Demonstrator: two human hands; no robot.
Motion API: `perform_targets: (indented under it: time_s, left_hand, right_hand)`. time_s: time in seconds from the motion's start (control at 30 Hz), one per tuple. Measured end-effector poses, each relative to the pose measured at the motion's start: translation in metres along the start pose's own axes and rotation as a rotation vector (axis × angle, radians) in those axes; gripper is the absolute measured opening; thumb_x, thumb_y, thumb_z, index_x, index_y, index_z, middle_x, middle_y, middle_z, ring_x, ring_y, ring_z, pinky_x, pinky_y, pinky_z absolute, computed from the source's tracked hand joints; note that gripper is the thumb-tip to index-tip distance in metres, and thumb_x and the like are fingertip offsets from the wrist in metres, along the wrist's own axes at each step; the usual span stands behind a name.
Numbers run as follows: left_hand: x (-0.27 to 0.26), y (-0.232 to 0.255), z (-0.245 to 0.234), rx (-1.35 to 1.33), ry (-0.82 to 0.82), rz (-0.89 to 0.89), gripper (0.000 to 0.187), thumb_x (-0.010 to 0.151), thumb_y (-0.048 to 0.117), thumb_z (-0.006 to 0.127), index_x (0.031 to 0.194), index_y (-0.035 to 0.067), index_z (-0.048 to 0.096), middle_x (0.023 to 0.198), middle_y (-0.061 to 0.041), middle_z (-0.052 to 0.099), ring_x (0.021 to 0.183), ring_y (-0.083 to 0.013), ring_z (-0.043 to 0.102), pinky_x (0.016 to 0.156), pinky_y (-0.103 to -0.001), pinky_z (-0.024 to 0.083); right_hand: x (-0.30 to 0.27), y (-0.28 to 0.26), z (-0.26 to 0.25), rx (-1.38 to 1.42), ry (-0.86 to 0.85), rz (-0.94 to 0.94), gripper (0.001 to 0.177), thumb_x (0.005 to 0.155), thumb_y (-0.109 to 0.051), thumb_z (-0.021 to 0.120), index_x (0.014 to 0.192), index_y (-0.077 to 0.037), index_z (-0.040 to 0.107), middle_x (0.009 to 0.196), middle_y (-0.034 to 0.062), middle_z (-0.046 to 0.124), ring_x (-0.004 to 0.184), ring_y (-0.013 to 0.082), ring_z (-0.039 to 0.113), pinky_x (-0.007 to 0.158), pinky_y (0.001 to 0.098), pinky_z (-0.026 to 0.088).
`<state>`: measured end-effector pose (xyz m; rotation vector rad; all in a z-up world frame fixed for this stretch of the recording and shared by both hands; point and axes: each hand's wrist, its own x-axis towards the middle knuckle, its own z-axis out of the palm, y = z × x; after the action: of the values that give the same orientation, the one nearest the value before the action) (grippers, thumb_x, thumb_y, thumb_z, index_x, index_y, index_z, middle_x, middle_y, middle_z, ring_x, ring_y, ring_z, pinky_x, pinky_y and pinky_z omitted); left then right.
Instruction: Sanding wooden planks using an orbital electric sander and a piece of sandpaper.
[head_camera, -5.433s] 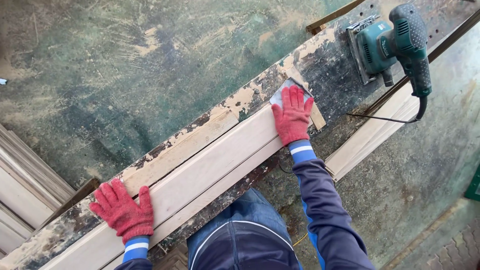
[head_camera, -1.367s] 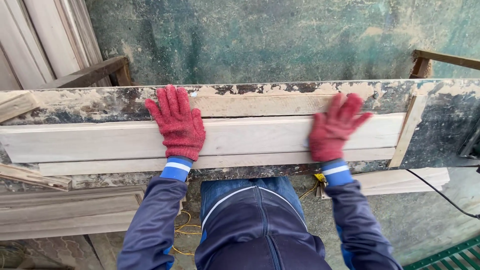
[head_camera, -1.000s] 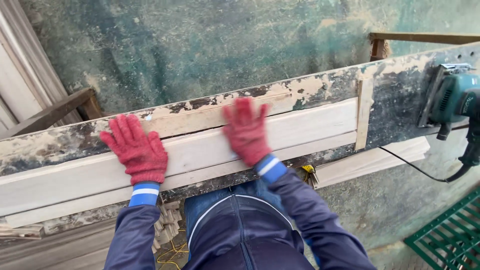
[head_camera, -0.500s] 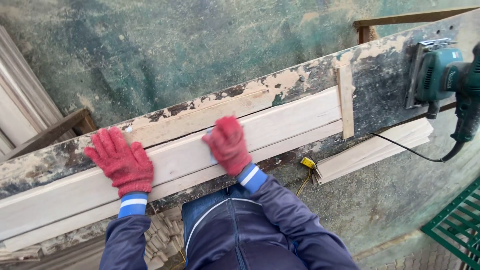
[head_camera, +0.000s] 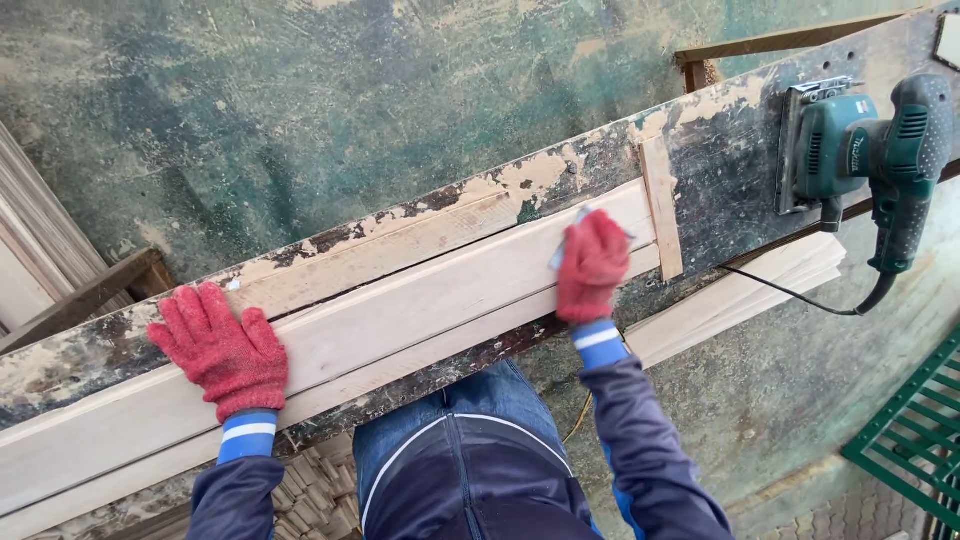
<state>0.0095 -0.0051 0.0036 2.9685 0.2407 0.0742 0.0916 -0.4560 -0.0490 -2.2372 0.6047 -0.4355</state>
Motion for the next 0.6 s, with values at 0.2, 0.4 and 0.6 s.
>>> perform_targets:
  time_s: [0.2, 0.4, 0.6]
  left_hand:
    - [-0.006, -0.002, 0.0, -0.029, -0.006, -0.006, 0.059, 0.101, 0.01, 0.064, 0.151, -0.02, 0.053, 0.16, -0.04, 0.042, 0.151, -0.0546, 0.026, 0.121, -0.068, 0.006]
    - [-0.004, -0.004, 0.001, -0.012, 0.004, 0.018, 0.059, 0.104, 0.014, 0.062, 0.152, -0.02, 0.053, 0.159, -0.04, 0.044, 0.149, -0.0565, 0.028, 0.121, -0.069, 0.007]
    - [0.001, -0.002, 0.0, -0.022, 0.019, -0.006, 0.059, 0.099, 0.011, 0.065, 0.15, -0.016, 0.053, 0.158, -0.039, 0.043, 0.149, -0.0554, 0.03, 0.122, -0.068, 0.009]
  right_hand:
    - [0.039, 0.027, -0.009, -0.168, -0.041, -0.034, 0.035, 0.095, -0.013, 0.073, 0.122, 0.008, 0.066, 0.12, 0.024, 0.065, 0.108, 0.0317, 0.061, 0.089, 0.036, 0.062]
    - [0.016, 0.029, -0.015, -0.433, -0.038, -0.299, 0.021, 0.099, -0.02, 0.068, 0.1, -0.001, 0.076, 0.115, 0.0137, 0.066, 0.103, 0.0284, 0.054, 0.087, 0.0406, 0.051]
    - [0.01, 0.03, -0.007, -0.386, -0.033, -0.261, 0.021, 0.098, -0.021, 0.068, 0.098, -0.002, 0.077, 0.111, 0.0132, 0.067, 0.099, 0.0288, 0.056, 0.085, 0.0407, 0.051]
